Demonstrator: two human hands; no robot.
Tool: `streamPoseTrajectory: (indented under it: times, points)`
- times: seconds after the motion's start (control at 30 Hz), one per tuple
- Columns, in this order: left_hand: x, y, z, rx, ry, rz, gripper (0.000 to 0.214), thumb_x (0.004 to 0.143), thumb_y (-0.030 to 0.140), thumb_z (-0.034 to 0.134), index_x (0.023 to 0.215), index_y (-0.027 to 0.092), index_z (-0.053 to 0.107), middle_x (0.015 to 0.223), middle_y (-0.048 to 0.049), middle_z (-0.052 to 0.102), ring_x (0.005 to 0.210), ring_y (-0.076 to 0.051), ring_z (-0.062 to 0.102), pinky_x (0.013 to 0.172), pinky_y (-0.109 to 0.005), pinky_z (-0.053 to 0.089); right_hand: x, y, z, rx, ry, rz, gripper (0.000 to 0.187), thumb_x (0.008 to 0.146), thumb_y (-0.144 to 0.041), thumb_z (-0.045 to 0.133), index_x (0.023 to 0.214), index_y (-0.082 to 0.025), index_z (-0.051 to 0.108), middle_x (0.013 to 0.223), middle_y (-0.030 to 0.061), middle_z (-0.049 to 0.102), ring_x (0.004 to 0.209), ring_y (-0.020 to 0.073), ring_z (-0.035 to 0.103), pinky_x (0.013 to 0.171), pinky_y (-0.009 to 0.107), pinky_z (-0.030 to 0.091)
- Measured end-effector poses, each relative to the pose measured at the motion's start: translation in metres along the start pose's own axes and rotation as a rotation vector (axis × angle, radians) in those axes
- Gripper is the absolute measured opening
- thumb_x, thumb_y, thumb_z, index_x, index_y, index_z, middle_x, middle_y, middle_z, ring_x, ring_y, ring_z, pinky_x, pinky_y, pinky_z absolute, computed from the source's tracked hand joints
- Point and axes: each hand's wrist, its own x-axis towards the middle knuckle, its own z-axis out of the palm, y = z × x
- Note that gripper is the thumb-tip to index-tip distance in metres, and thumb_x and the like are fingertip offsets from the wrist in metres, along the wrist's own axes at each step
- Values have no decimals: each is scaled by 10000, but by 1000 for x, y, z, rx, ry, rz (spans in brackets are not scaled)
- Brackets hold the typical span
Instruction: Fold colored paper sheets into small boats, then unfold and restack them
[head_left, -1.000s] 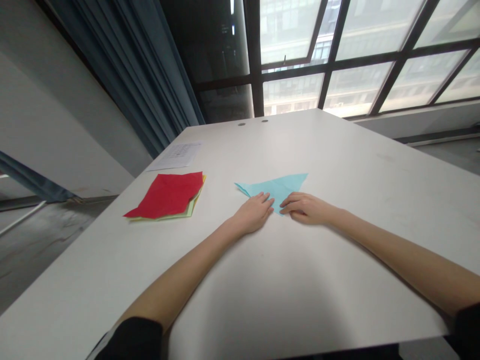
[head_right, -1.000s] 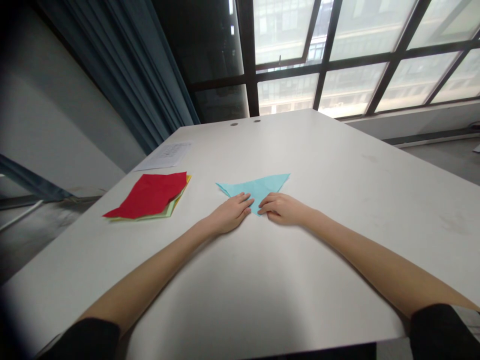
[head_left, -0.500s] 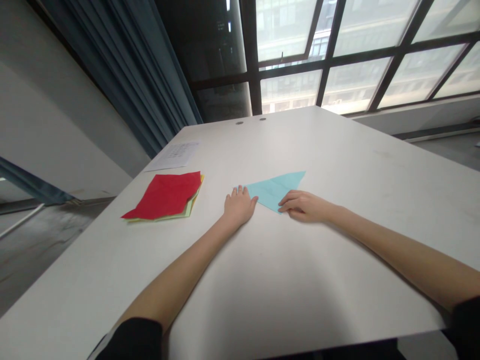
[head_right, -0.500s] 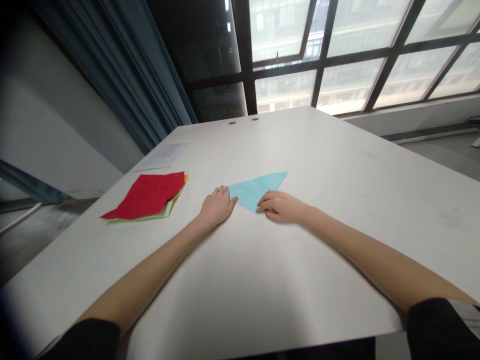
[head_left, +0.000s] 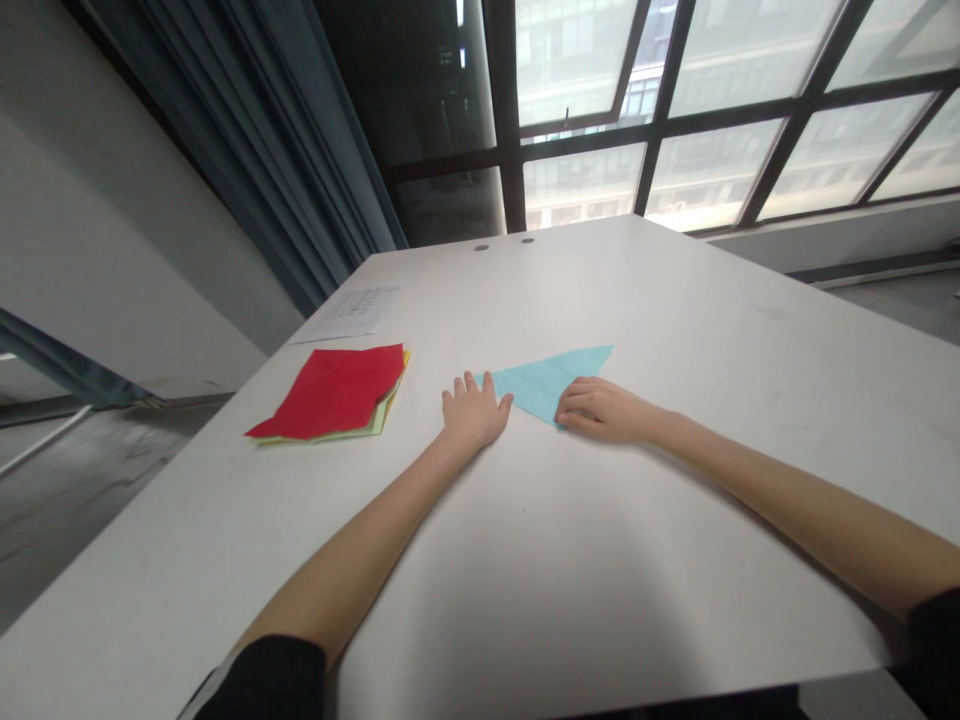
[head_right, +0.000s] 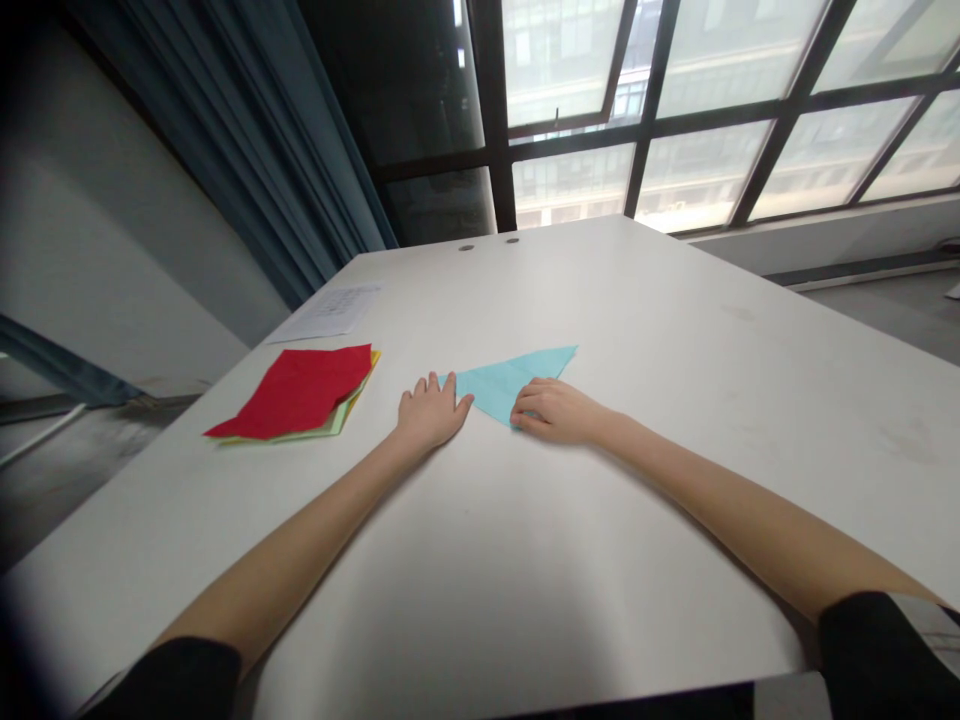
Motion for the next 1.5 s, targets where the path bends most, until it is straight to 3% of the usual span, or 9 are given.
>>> streamPoseTrajectory:
  times: [0.1, 0.2, 0.43, 0.6, 0.93, 1.07, 1.23, 1.43, 1.5]
  points:
    - [0, 0, 2, 9, 10, -8, 671, 842, 557, 157, 1345, 132, 285, 1370, -217, 327, 1240, -352, 318, 934, -503, 295, 15, -2, 4, -85, -20, 75, 292, 873, -316, 396, 926, -162, 639, 883, 93, 635, 833, 198, 560, 789, 349, 419]
    - [0, 0, 1, 20, 17, -4, 666, 844, 552, 165, 1340, 128, 294, 1362, -224, 337, 1233, -350, 330, 932, -499, 297, 33, 1, 13, -171, -51, 174, 362, 851, -328, 422, 1149, -161, 542, 1122, 123, 576, 998, 248, 527, 857, 402, 396]
    - [0, -1, -1, 46, 14, 3, 672, 843, 555, 145, 1344, 129, 289, 1364, -224, 335, 1230, -350, 334, 931, -507, 283, 59, 15, 31, -150, -125, 278, 611, 847, -495, 352, 1345, -142, 329, 1405, 137, 314, 1271, 303, 300, 1014, 478, 257]
    - [-1, 0, -1, 38, 27, 3, 678, 843, 544, 154, 1338, 106, 304, 1362, -226, 337, 1232, -351, 330, 937, -512, 279, 43, 28, 29, -129, -123, 354, 767, 807, -651, 245, 1381, -143, 249, 1435, 146, 232, 1306, 310, 224, 1029, 538, 193]
    - [0, -4, 0, 5, 2, -2, 695, 837, 553, 154, 1342, 97, 296, 1371, -227, 322, 1249, -353, 309, 965, -525, 251, -10, 78, 8, -183, -135, 561, 712, 829, -625, 183, 1404, -205, 179, 1450, 112, 190, 1317, 308, 185, 1015, 602, 162]
    - [1, -6, 4, 0, 15, 8, 693, 842, 552, 143, 1349, 100, 281, 1379, -227, 309, 1267, -343, 285, 972, -520, 251, -19, 84, 8, -190, -102, 522, 734, 818, -631, 233, 1403, -193, 179, 1442, 133, 207, 1309, 325, 203, 1002, 620, 163]
    - [3, -10, 9, -40, -4, 25, 681, 848, 555, 122, 1374, 136, 227, 1424, -187, 238, 1307, -318, 215, 990, -504, 249, -23, 79, 4, -171, -45, 369, 813, 743, -652, 413, 1397, -224, 188, 1428, 147, 253, 1289, 344, 250, 988, 642, 129]
    - [4, -11, 9, -117, -13, 31, 684, 842, 569, 128, 1377, 154, 226, 1437, -169, 214, 1316, -318, 190, 1002, -510, 240, -19, 64, -3, -190, 64, 212, 765, 672, -636, 533, 1304, -231, 381, 1359, 151, 376, 1240, 338, 332, 988, 627, 123]
    - [5, -11, 9, -127, -18, 29, 684, 841, 571, 131, 1377, 158, 226, 1439, -165, 209, 1318, -319, 184, 1007, -514, 232, -15, 55, -4, -223, 86, 146, 722, 668, -634, 541, 1253, -223, 445, 1302, 143, 450, 1221, 334, 357, 994, 628, 66]
